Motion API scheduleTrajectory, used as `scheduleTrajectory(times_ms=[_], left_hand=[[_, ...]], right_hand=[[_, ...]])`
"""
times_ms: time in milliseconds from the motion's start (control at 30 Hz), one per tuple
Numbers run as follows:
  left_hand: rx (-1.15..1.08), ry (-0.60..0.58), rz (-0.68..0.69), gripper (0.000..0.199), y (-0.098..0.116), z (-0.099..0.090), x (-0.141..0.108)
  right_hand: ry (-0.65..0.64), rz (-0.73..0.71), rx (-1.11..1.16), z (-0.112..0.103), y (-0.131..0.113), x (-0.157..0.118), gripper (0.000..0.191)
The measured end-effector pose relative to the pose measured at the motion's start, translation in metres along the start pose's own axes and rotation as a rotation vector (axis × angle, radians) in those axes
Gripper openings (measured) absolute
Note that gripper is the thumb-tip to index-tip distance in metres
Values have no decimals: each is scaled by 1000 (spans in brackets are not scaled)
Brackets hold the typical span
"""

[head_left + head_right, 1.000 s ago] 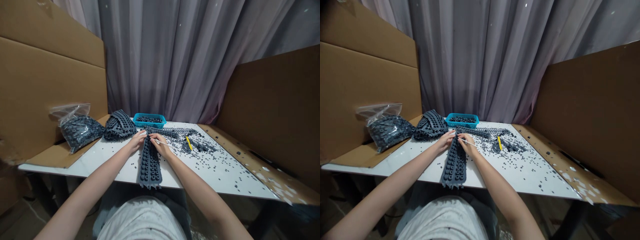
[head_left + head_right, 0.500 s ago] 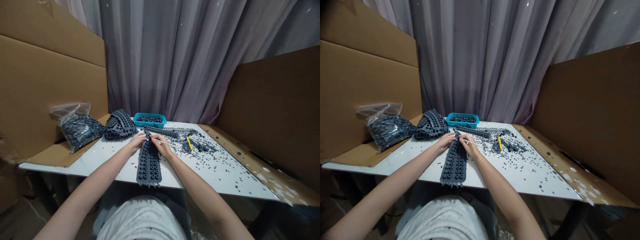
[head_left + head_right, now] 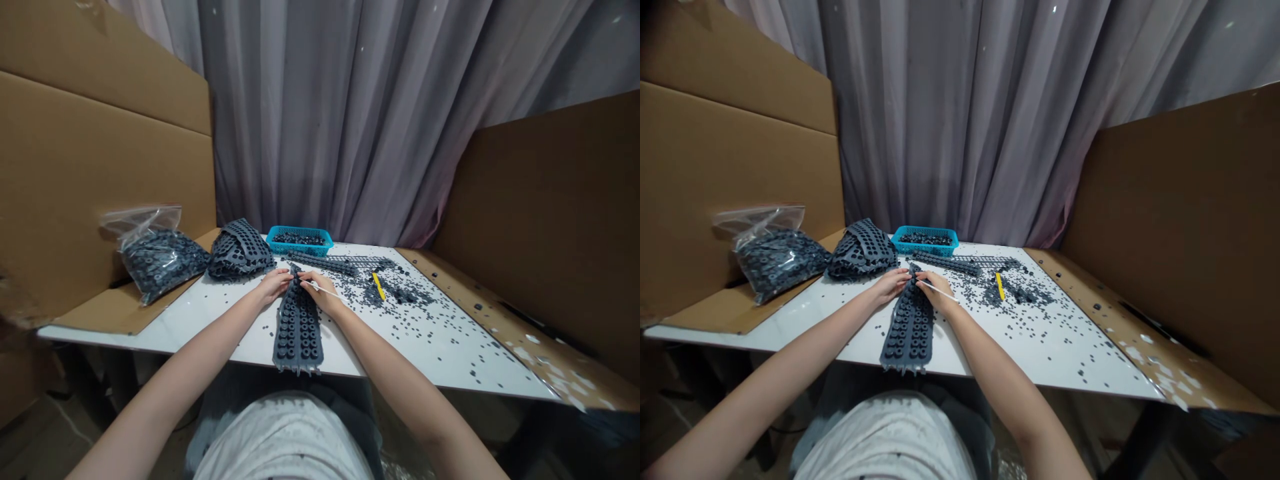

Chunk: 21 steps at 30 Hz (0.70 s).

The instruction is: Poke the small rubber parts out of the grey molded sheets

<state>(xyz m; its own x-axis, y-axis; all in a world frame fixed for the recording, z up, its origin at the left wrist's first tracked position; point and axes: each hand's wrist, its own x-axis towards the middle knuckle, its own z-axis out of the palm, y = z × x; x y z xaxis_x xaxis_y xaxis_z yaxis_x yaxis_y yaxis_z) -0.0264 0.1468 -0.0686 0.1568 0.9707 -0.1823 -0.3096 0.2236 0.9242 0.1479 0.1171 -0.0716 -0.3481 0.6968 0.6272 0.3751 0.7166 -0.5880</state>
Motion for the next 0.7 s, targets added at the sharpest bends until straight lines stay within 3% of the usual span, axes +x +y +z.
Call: scheduleTrajectory(times_ms=[233,467,700], left_hand=[[17,-72,-1,31,-1,0,1],[44,-91,12,32,1,0,1],[84,-85,12,32,1,0,-1]], right_hand=[[15,29,-52,5,3,2,12],[217,157,-44,-6,12,2,21],[54,101,133,-5,-9,-2,22]])
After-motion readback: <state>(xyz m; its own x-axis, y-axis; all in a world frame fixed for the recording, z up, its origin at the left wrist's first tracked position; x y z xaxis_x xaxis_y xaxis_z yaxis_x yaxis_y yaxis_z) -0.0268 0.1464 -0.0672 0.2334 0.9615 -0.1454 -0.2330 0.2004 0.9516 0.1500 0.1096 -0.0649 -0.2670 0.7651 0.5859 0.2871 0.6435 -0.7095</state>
